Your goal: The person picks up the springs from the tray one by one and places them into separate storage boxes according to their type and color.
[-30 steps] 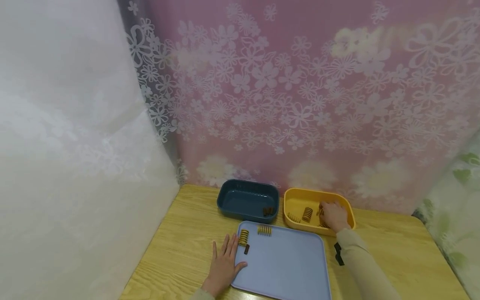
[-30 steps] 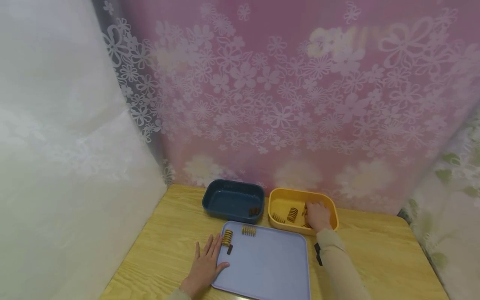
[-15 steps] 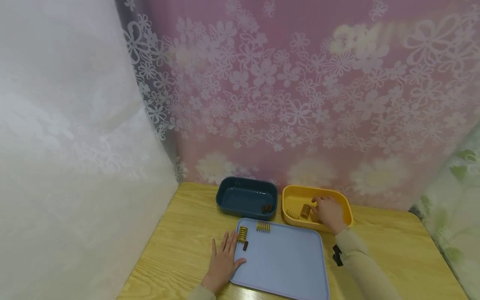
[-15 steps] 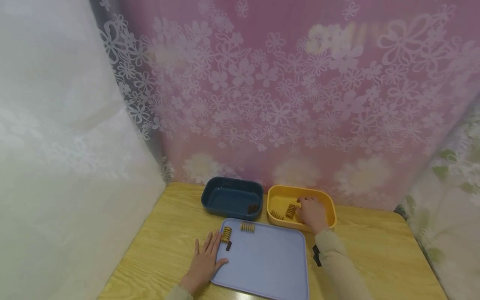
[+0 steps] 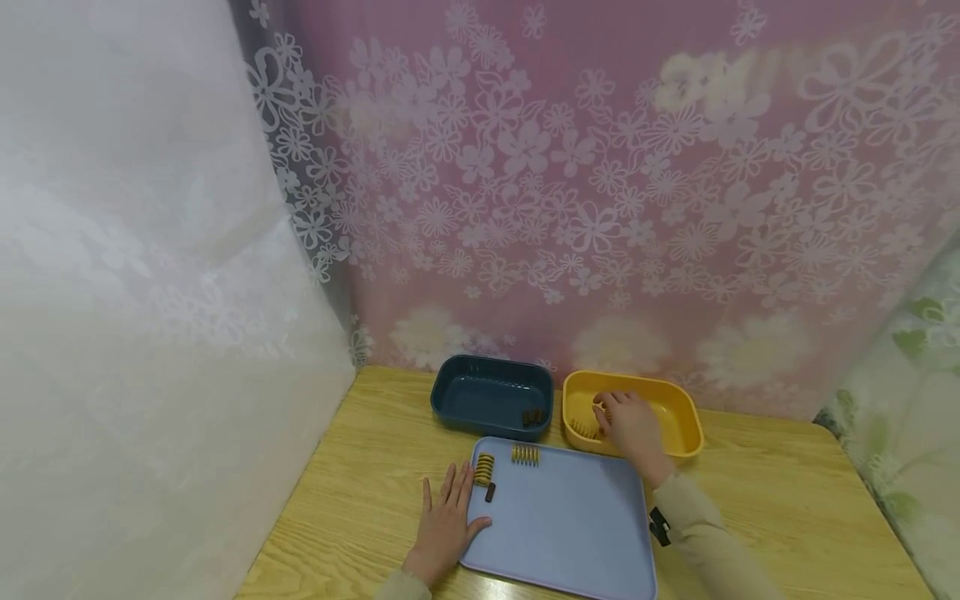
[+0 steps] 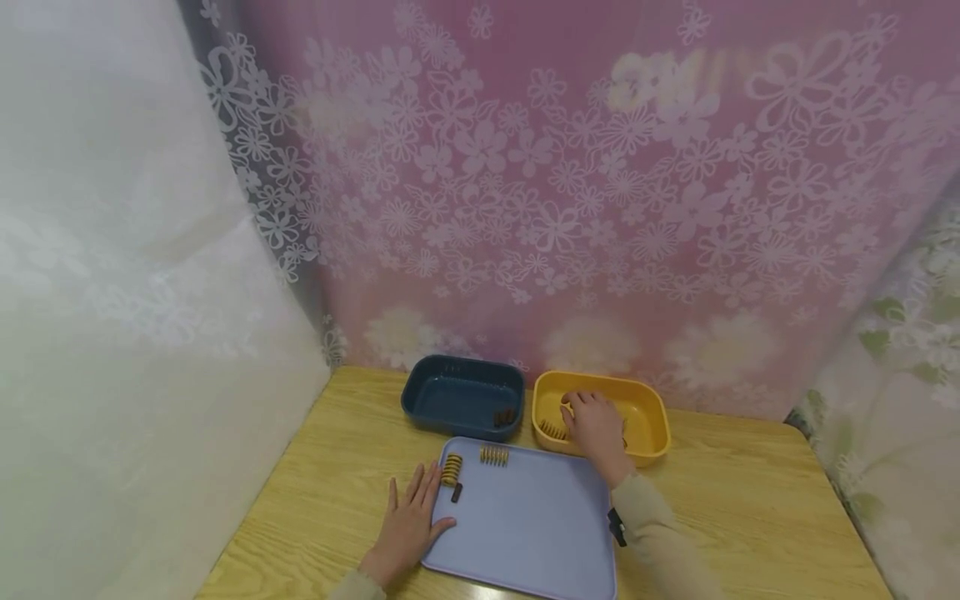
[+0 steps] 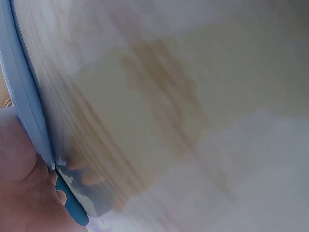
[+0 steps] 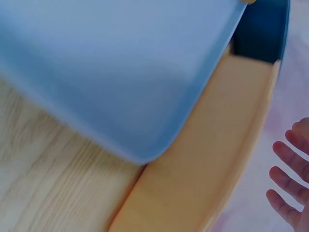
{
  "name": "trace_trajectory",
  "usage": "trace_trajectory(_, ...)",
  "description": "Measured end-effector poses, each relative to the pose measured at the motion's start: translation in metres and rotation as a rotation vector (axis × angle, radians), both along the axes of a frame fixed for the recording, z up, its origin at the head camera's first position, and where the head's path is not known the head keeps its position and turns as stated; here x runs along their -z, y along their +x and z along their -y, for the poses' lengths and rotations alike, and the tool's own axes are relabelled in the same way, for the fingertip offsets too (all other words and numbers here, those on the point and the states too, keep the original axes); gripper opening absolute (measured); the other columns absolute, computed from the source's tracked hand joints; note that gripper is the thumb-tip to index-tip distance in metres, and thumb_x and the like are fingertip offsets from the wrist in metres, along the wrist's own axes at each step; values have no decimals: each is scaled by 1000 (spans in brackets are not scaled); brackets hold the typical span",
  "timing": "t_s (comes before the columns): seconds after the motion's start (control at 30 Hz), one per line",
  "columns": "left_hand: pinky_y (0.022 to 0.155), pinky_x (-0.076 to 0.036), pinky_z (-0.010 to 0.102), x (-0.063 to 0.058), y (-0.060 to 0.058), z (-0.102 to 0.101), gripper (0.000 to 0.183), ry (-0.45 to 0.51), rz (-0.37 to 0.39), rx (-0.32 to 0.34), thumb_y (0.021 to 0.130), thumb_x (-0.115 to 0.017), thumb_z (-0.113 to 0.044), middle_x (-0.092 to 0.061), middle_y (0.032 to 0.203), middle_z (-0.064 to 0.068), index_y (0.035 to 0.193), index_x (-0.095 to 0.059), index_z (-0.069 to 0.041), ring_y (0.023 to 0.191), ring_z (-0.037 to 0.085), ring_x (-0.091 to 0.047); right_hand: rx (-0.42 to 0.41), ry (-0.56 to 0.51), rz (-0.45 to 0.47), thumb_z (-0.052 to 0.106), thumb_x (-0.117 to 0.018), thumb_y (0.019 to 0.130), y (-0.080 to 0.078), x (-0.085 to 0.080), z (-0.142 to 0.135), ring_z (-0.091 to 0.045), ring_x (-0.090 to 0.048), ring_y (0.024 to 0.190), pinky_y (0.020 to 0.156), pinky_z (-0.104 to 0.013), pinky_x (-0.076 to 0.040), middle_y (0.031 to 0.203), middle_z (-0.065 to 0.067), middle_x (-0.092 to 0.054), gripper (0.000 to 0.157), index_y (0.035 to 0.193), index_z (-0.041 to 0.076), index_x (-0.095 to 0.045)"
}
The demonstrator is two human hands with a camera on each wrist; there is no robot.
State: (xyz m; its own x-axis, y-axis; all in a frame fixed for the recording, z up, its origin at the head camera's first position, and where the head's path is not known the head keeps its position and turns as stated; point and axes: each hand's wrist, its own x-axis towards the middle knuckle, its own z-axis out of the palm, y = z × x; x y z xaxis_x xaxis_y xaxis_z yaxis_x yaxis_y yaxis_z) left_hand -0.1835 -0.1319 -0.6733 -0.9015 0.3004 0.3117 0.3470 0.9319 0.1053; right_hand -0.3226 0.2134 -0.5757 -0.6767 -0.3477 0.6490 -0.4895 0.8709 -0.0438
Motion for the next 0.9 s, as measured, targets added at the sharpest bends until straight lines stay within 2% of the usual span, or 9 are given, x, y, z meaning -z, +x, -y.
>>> trace_trajectory(0.23, 107, -33, 69, 6, -1, 1, 87, -9, -46, -5, 93, -52, -66, -42, 159, 8, 155, -40, -5, 146, 31, -39, -19, 7, -29, 14, -85, 80, 9, -10, 30, -30, -61, 71, 62, -42, -55, 81, -9, -70, 19, 90, 6, -71)
trace_trajectory(0.47, 109, -31, 69, 4, 0, 1, 88, -12, -29, -8, 92, -55, -64, -40, 160, 8, 156, -38, -6, 147, 30, -37, -28, 26, 7, 18, -84, 83, 22, -16, 56, -30, -63, 79, 67, -42, -56, 88, -9, -72, 20, 95, 7, -73)
trace_trajectory(0.57, 109, -31, 69, 4, 0, 0, 87, -5, -23, -8, 92, -56, -63, -41, 160, 8, 155, -39, -5, 147, 30, -37, -34, 41, 13, 19, -83, 84, 27, -15, 64, -29, -63, 81, 69, -42, -56, 89, -8, -72, 20, 96, 7, -74)
trace_trajectory(0.6, 110, -30, 69, 1, 1, 0, 87, 1, -1, -9, 92, -56, -62, -40, 160, 8, 156, -38, -5, 148, 31, -36, -42, 40, 24, 20, -83, 84, 28, -14, 67, -29, -63, 82, 69, -42, -56, 89, -7, -71, 20, 97, 8, -74)
trace_trajectory(0.8, 109, -28, 71, -2, 1, 0, 86, 32, 24, -2, 92, -58, -61, -41, 159, 11, 154, -40, -4, 147, 34, -36, -97, 4, 70, 20, -83, 84, 38, -5, 83, -26, -61, 82, 68, -41, -53, 90, -3, -72, 18, 97, 14, -73)
trace_trajectory(0.9, 108, -29, 71, -1, 1, -1, 87, 33, -2, 2, 91, -59, -60, -43, 158, 11, 153, -42, -3, 145, 35, -39, -106, 7, 76, 20, -85, 83, 43, 0, 90, -25, -61, 81, 68, -41, -52, 90, -2, -71, 19, 96, 15, -72)
